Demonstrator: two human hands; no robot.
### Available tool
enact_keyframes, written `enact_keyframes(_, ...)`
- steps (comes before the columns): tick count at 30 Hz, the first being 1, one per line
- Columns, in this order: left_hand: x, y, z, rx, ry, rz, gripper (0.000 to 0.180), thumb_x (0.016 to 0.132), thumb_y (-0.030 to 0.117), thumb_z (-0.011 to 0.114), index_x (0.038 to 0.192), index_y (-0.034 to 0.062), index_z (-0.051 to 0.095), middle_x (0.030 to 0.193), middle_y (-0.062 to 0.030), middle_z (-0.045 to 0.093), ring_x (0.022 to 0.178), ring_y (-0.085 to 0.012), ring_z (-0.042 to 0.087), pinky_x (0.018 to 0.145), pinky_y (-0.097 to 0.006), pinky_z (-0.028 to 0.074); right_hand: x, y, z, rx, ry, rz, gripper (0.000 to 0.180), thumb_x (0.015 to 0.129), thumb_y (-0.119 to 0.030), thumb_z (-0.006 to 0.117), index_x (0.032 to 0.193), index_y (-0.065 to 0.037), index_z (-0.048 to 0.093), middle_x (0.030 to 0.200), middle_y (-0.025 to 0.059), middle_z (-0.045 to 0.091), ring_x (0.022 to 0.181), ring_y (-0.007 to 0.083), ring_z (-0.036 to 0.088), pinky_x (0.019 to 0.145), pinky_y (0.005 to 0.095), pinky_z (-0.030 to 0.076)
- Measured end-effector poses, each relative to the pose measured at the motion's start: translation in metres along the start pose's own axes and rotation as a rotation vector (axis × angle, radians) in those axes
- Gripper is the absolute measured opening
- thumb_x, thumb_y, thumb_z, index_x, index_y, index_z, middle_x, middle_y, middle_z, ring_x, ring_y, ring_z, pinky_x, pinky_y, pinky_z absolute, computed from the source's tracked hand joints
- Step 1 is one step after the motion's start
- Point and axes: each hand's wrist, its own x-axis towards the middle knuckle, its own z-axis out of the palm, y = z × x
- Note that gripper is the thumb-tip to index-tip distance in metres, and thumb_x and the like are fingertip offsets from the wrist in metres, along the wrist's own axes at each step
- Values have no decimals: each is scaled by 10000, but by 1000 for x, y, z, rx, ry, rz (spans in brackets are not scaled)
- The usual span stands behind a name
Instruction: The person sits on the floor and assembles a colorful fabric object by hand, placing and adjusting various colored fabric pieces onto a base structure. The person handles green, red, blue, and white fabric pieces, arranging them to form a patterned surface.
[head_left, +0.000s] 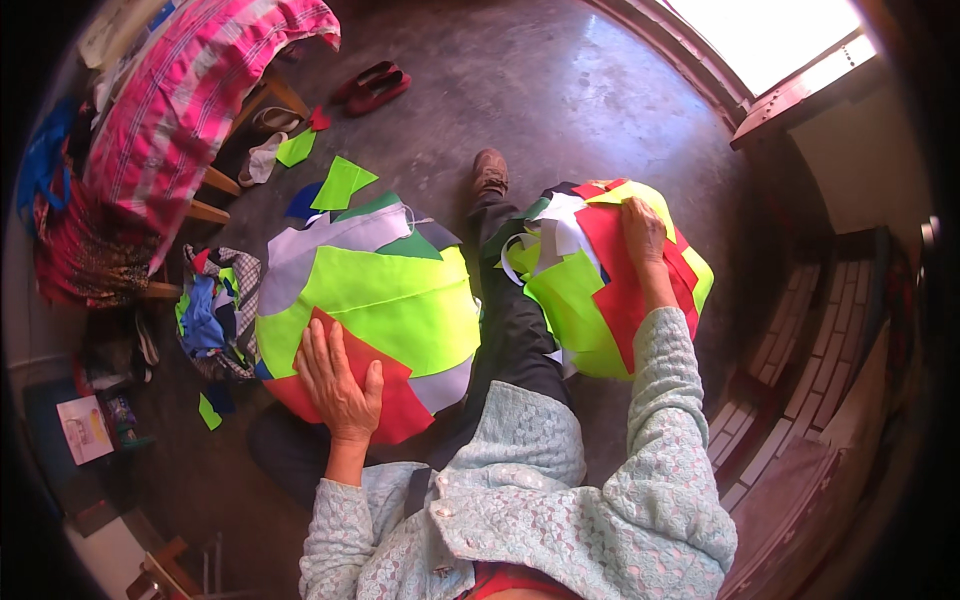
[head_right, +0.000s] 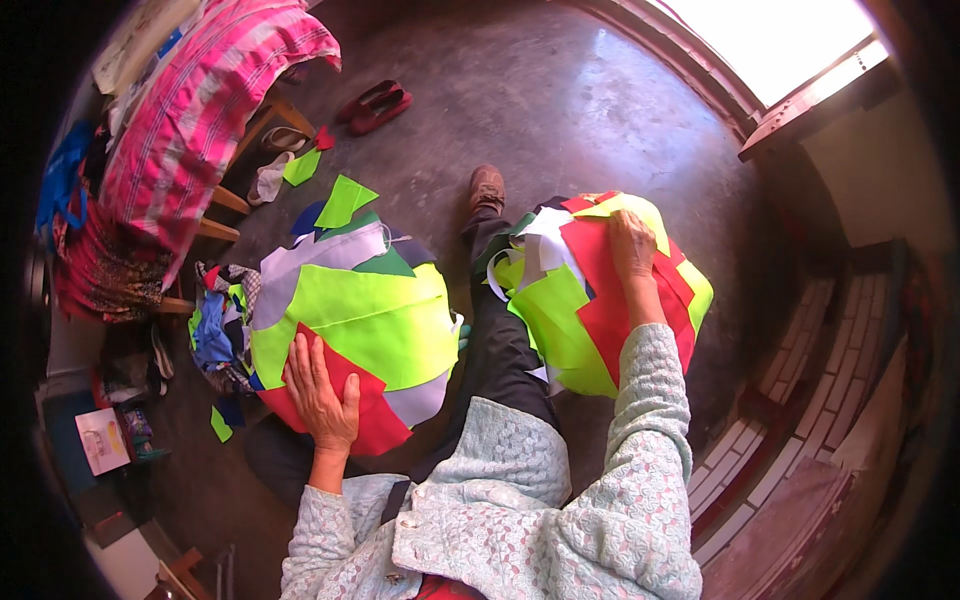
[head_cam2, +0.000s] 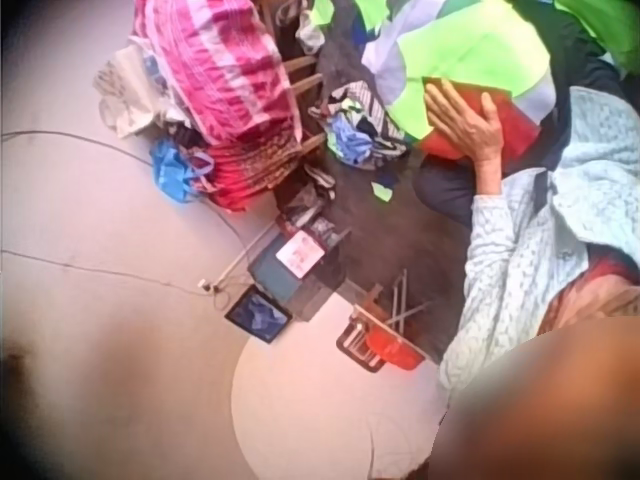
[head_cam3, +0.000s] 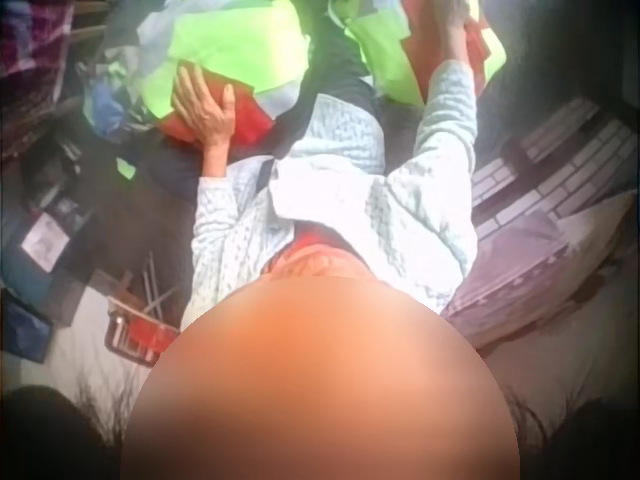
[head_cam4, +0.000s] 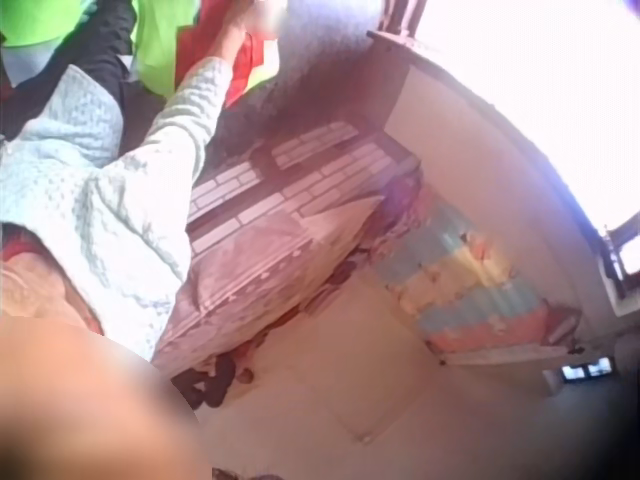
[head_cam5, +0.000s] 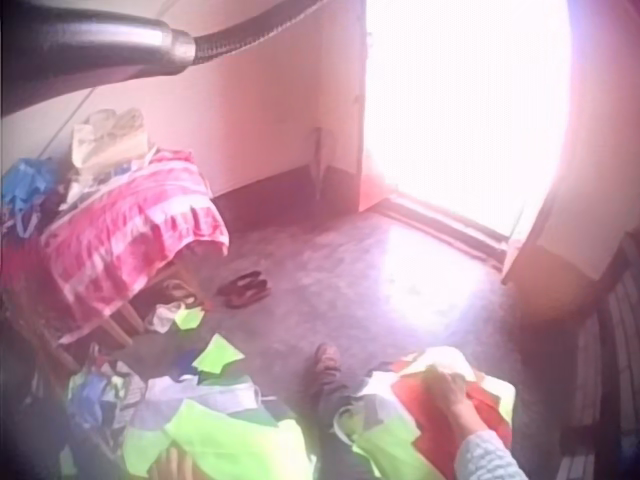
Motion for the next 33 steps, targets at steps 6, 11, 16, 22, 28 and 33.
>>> enact_keyframes(6,-1,0,-2,-7,-14,-16,694,895,456,488,1433,29,387,1515,-198,323,1396,-379,300,1141,-512,203,0,-11,-4,-6,-43,283,150,919,-224,560,917,-84,616,868,119,683,793,326,661,693,428,516)
enact_keyframes(11,-1,-1,-1,5,9,-2,678,890,456,503,1408,27,416,1492,-211,347,1372,-392,326,1129,-524,223,0,5,-11,502,184,529,214,975,-236,545,941,-40,622,806,71,678,741,195,643,667,349,488)
enact_keyframes(16,-1,-1,0,1,43,10,663,884,444,528,1394,33,432,1478,-214,363,1360,-390,343,1123,-524,237,-10,-10,-45,1136,272,577,201,999,-219,542,993,-32,617,872,-20,610,758,62,528,690,241,441)
enact_keyframes(22,-3,-4,5,-29,82,10,673,873,435,564,1398,37,429,1487,-199,358,1375,-373,329,1128,-527,230,-37,-81,-113,1729,14,528,185,1006,-218,527,1050,-51,594,914,9,637,789,86,594,711,242,485)
enact_keyframes(28,-6,-13,11,-197,181,13,659,875,442,580,1376,31,461,1462,-188,404,1372,-355,340,1136,-518,218,-72,-172,-145,1924,-92,554,154,1010,-151,502,1054,-28,584,993,54,659,873,124,645,755,264,531)
enact_keyframes(33,-18,-45,-24,-1105,335,-243,489,954,273,552,1359,13,470,1448,-147,429,1358,-277,370,1121,-397,270,-96,-218,-156,1911,-141,433,163,1009,-155,506,1058,-28,594,993,59,673,881,132,659,765,275,545)
